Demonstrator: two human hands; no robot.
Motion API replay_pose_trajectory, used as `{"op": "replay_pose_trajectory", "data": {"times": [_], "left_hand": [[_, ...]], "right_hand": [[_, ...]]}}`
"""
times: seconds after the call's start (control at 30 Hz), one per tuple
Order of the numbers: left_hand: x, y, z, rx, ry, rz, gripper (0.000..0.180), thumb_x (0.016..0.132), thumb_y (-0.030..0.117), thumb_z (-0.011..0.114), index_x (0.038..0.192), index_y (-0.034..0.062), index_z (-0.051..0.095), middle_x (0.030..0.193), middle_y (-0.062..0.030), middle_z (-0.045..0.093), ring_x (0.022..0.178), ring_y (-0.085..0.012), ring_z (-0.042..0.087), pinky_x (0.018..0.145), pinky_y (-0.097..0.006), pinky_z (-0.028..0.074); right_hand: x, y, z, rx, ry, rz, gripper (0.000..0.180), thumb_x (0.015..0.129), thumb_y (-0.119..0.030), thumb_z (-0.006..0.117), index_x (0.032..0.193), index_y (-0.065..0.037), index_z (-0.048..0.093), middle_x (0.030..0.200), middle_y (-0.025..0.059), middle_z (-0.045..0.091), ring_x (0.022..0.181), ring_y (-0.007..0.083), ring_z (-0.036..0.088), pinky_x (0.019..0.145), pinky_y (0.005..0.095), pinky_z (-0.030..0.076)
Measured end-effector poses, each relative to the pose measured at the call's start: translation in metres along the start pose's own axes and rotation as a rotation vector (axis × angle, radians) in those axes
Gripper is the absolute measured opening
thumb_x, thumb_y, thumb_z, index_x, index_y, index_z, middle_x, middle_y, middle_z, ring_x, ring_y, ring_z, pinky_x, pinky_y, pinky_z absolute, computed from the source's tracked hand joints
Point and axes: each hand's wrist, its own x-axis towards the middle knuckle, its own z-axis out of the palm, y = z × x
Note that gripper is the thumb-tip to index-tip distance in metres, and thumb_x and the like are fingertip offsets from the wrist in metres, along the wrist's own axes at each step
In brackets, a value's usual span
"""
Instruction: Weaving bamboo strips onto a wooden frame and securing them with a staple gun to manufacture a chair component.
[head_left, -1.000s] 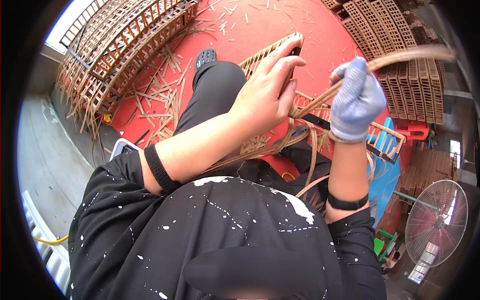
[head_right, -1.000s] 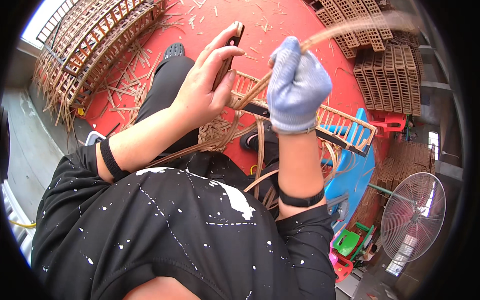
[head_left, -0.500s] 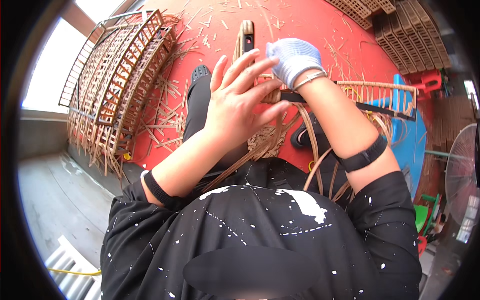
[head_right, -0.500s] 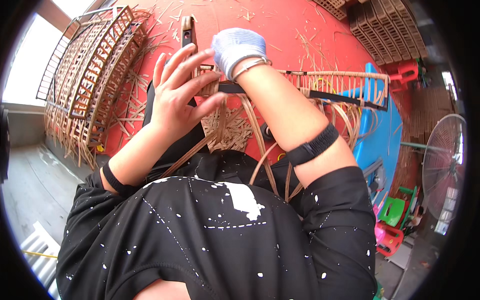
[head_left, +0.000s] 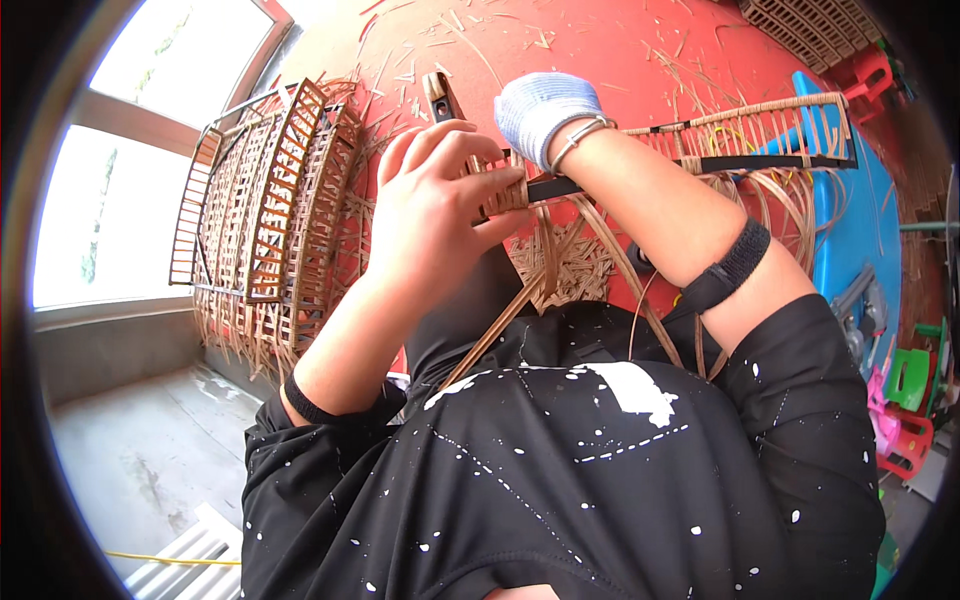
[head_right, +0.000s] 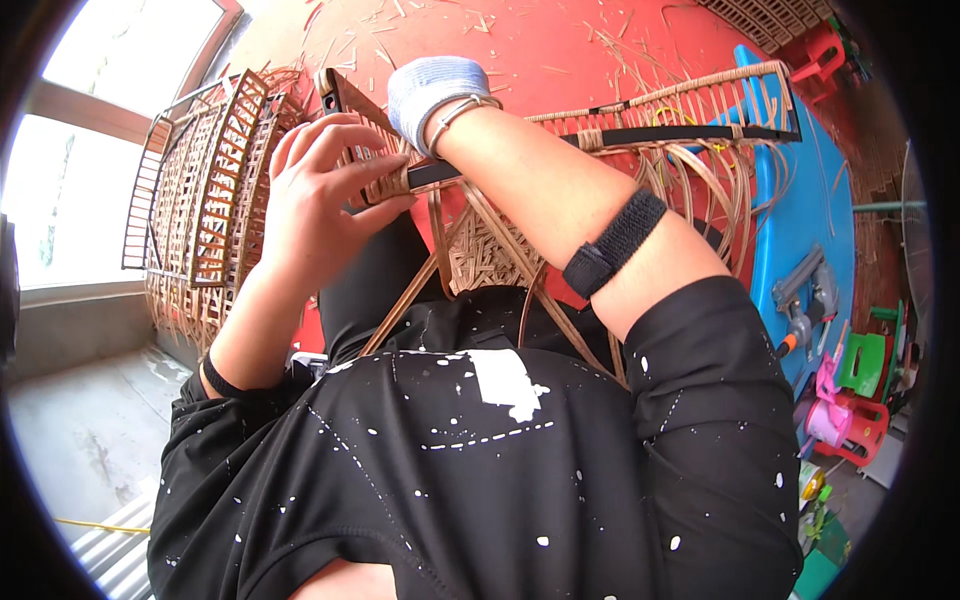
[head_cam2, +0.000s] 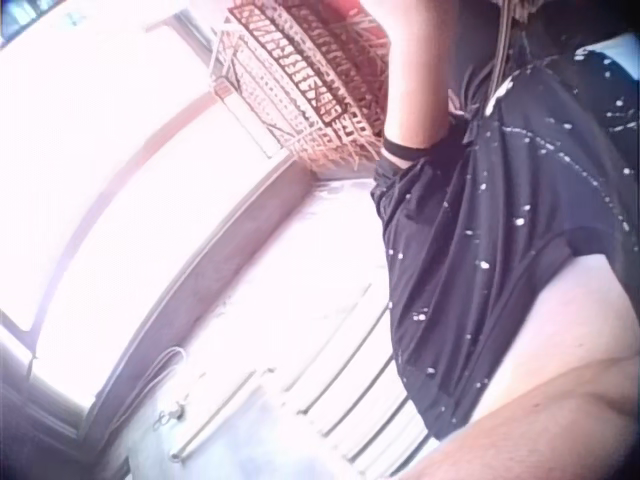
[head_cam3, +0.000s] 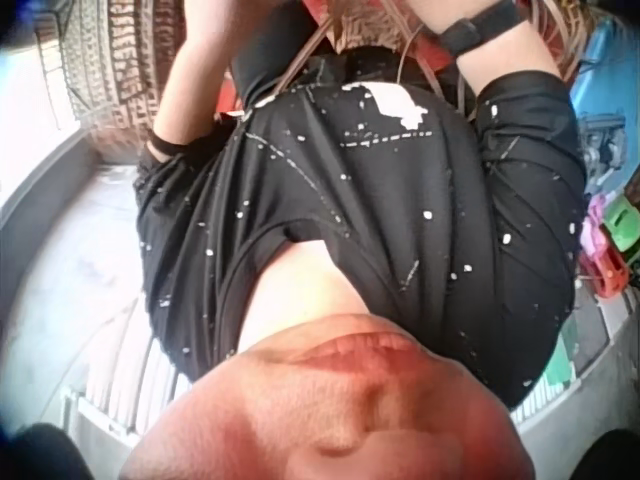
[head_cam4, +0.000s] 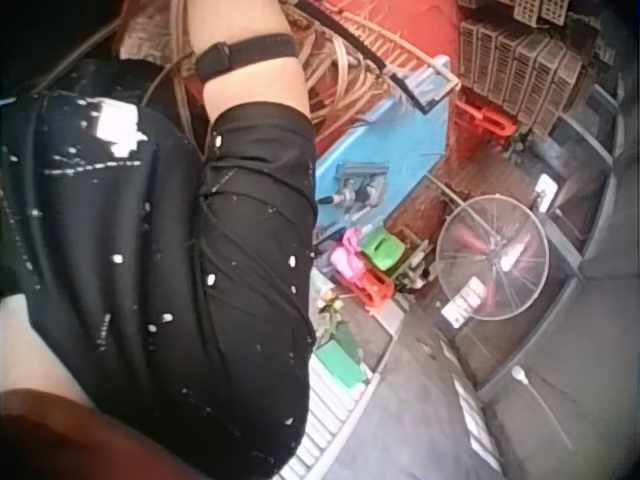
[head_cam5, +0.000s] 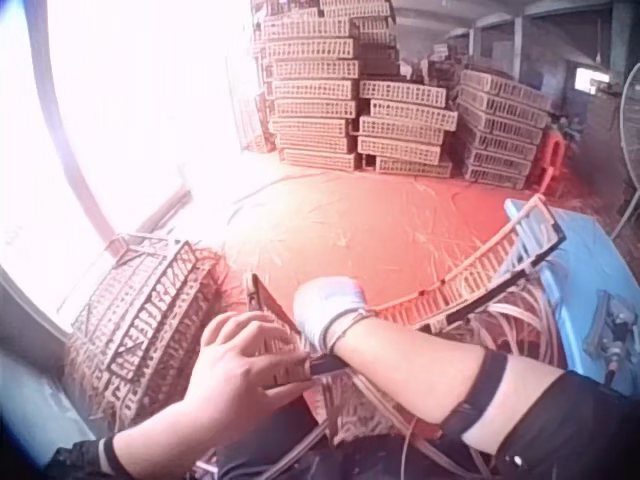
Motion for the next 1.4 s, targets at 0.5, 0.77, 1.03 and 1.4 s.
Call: {"op": "replay_pose_trajectory", "data": {"times": [0.5, 0.77, 1.03, 1.4], "left_hand": [[0.012, -0.013, 0.003, -0.256, -0.189, 0.023, 0.027, 0.069, 0.018, 0.086, 0.093, 0.0094, 0.078, 0.133, -0.0029, 0.061, 0.140, -0.0346, 0.038, 0.116, -0.050, 0.026], [0.014, -0.016, 0.005, -0.278, -0.223, 0.050, 0.028, 0.073, 0.027, 0.084, 0.096, 0.0111, 0.079, 0.132, -0.0013, 0.060, 0.142, -0.0335, 0.034, 0.118, -0.052, 0.021], [0.014, -0.020, 0.009, -0.323, -0.197, 0.077, 0.027, 0.073, 0.027, 0.085, 0.093, 0.0106, 0.079, 0.131, -0.0010, 0.061, 0.142, -0.0351, 0.034, 0.117, -0.052, 0.021], [0.008, -0.011, 0.002, -0.252, -0.230, 0.092, 0.026, 0.072, 0.022, 0.085, 0.094, 0.0094, 0.078, 0.131, -0.0008, 0.061, 0.139, -0.0342, 0.037, 0.117, -0.050, 0.022]], "right_hand": [[-0.151, 0.015, 0.017, 0.903, 0.765, -0.265, 0.025, 0.085, -0.010, 0.074, 0.108, -0.005, 0.066, 0.072, 0.0091, 0.062, 0.061, 0.0254, 0.064, 0.060, 0.0335, 0.052], [-0.156, 0.006, 0.055, 1.781, -0.171, 0.001, 0.050, 0.100, -0.013, 0.057, 0.144, 0.002, 0.042, 0.088, 0.0094, 0.069, 0.060, 0.0098, 0.059, 0.055, 0.0241, 0.050], [-0.150, -0.007, 0.072, 0.903, 0.208, -0.100, 0.058, 0.096, -0.025, 0.063, 0.144, -0.001, 0.040, 0.094, 0.0144, 0.071, 0.064, 0.0252, 0.069, 0.058, 0.0365, 0.055], [-0.149, -0.004, 0.057, 0.433, 0.153, 0.040, 0.042, 0.093, -0.041, 0.062, 0.119, -0.008, 0.061, 0.076, 0.0161, 0.069, 0.074, 0.0362, 0.070, 0.065, 0.0489, 0.056]]}}
